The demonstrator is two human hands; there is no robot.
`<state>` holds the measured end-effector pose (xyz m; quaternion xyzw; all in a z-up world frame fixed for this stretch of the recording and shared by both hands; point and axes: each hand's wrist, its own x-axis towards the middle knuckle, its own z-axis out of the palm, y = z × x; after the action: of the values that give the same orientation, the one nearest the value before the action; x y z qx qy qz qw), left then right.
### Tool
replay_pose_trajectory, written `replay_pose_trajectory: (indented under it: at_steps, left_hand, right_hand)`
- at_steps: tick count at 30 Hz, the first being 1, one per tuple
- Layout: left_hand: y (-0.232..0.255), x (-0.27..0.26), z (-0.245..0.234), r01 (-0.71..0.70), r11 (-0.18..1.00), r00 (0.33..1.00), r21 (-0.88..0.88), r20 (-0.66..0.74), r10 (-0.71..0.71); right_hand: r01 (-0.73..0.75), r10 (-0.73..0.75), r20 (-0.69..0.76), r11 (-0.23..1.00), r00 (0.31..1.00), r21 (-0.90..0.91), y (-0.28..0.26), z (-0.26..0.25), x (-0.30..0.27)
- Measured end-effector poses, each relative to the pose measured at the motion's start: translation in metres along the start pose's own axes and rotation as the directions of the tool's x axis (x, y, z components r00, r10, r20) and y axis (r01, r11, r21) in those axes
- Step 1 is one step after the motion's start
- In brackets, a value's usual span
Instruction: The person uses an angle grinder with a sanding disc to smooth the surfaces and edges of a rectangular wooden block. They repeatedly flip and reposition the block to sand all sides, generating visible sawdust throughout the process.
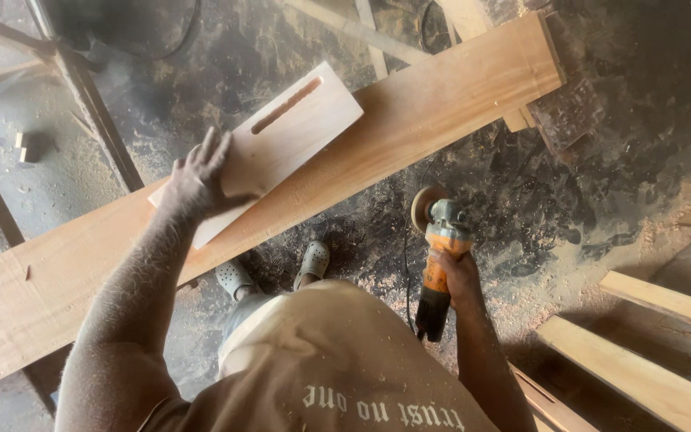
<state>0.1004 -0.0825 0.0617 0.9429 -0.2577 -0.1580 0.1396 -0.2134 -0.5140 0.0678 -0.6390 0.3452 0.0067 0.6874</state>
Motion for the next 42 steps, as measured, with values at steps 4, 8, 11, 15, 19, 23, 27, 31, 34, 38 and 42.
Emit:
replay_pose_trajectory:
  at_steps: [4,8,11,15,19,23,27,31,34,38,42]
  left_hand:
    - [-0.020,0.081,0.000,0.357,0.871,0.907,-0.336,0.347,-0.238]
    - [-0.007,0.103,-0.003,0.355,0.873,0.915,-0.335,0.315,-0.252]
    - [0.022,0.097,-0.016,0.336,0.903,0.918,-0.267,0.307,-0.250]
    - [0.073,0.069,-0.045,0.354,0.924,0.889,-0.143,0.358,-0.285]
    - [0.100,-0.020,-0.036,0.040,0.989,0.989,-0.139,0.145,-0.020]
    - [0.091,-0.033,-0.027,0.030,0.992,0.989,-0.119,0.145,-0.012]
    - [0.083,-0.027,-0.024,0.012,0.998,0.992,-0.065,0.127,-0.003]
    - [0.071,-0.054,-0.026,0.008,0.998,0.999,-0.062,0.035,-0.006]
    - [0.032,-0.107,-0.029,0.180,0.956,0.982,-0.232,-0.015,-0.189]
    - [-0.007,-0.146,0.005,0.221,0.836,0.941,-0.503,-0.114,-0.317]
    - [-0.022,-0.137,0.032,0.229,0.743,0.950,-0.628,-0.022,-0.311]
  right_hand:
    - [-0.108,0.107,-0.098,0.994,0.989,-0.010,0.012,-0.008,-0.008]
    - [-0.096,0.099,-0.129,0.995,0.987,0.031,0.023,-0.015,-0.011]
    - [-0.091,0.101,-0.106,0.991,0.989,0.097,0.029,-0.024,-0.016]
    - [-0.140,0.159,-0.114,0.977,0.981,0.161,0.023,-0.031,-0.010]
    - [-0.211,0.219,-0.190,0.976,0.957,0.062,0.017,-0.038,0.005]
    - [-0.059,0.069,-0.078,0.990,0.995,0.125,0.003,-0.038,0.017]
    - [0.068,-0.067,0.110,0.998,0.992,-0.012,-0.038,-0.027,0.029]
    - [0.149,-0.119,0.252,0.983,0.960,-0.105,-0.082,0.001,0.032]
    - [0.206,-0.132,0.322,0.957,0.937,-0.206,-0.108,0.037,0.034]
    - [0.117,-0.019,0.272,0.930,0.962,-0.349,-0.136,0.082,0.019]
    - [0.118,-0.010,0.241,0.892,0.970,-0.437,-0.154,0.124,0.016]
